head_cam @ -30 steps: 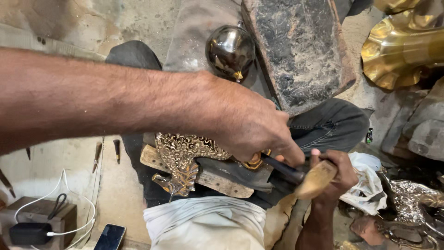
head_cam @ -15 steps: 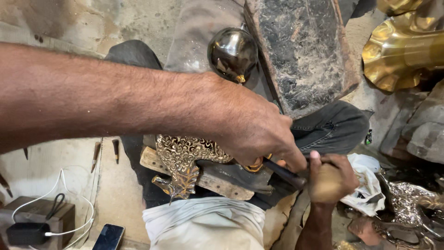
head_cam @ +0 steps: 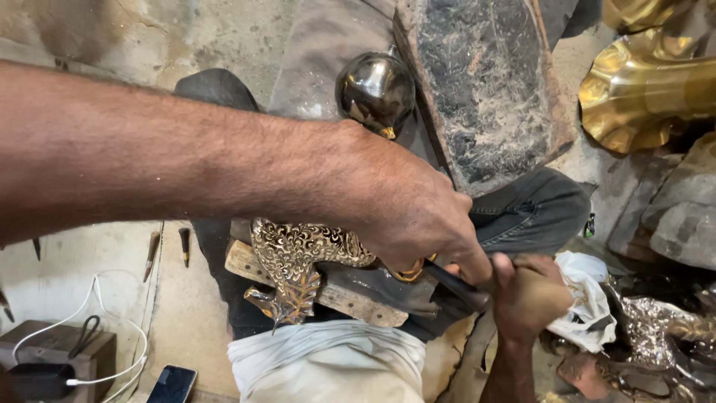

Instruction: The person sits on the floor with an ornate brass figurine on their lap, holds a chisel against its surface, and strikes the chisel with a wooden mallet, repeatedly repositioning the chisel to work different spots. They briefly set the figurine aside, pick up another brass piece, and resume chiseling.

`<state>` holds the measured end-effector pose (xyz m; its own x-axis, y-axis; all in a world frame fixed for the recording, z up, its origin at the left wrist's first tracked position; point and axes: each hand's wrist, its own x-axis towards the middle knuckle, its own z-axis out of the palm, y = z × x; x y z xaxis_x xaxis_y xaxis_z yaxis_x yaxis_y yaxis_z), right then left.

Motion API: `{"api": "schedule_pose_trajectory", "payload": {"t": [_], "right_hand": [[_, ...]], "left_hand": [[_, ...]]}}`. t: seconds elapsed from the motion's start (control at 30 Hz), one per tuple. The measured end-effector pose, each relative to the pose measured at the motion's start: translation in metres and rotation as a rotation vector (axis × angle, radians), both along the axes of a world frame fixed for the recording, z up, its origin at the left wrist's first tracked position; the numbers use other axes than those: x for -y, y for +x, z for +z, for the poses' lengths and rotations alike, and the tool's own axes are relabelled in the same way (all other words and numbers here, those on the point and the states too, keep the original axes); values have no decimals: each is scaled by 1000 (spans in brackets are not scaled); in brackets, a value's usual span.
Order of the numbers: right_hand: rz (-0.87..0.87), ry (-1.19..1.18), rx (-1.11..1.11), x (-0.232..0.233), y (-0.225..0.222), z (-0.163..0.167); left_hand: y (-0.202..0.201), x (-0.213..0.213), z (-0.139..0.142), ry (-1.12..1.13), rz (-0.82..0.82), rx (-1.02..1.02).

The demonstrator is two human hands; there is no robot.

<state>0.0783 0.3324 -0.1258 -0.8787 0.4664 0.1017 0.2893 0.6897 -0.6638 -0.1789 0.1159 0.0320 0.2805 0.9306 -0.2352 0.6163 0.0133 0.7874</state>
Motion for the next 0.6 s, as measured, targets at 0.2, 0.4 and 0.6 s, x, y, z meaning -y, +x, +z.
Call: {"api": "schedule_pose_trajectory", "payload": {"t": [0.2, 0.4, 0.6], "right_hand": [[123, 24, -146, 6, -6, 13], [100, 15, -79, -4, 11, 0], [91, -495, -287, -5, 22, -7]], "left_hand": [[0, -1, 4, -10, 3, -1], [2, -2, 2, -14, 10, 2], [3, -3, 3, -10, 26, 9]]}}
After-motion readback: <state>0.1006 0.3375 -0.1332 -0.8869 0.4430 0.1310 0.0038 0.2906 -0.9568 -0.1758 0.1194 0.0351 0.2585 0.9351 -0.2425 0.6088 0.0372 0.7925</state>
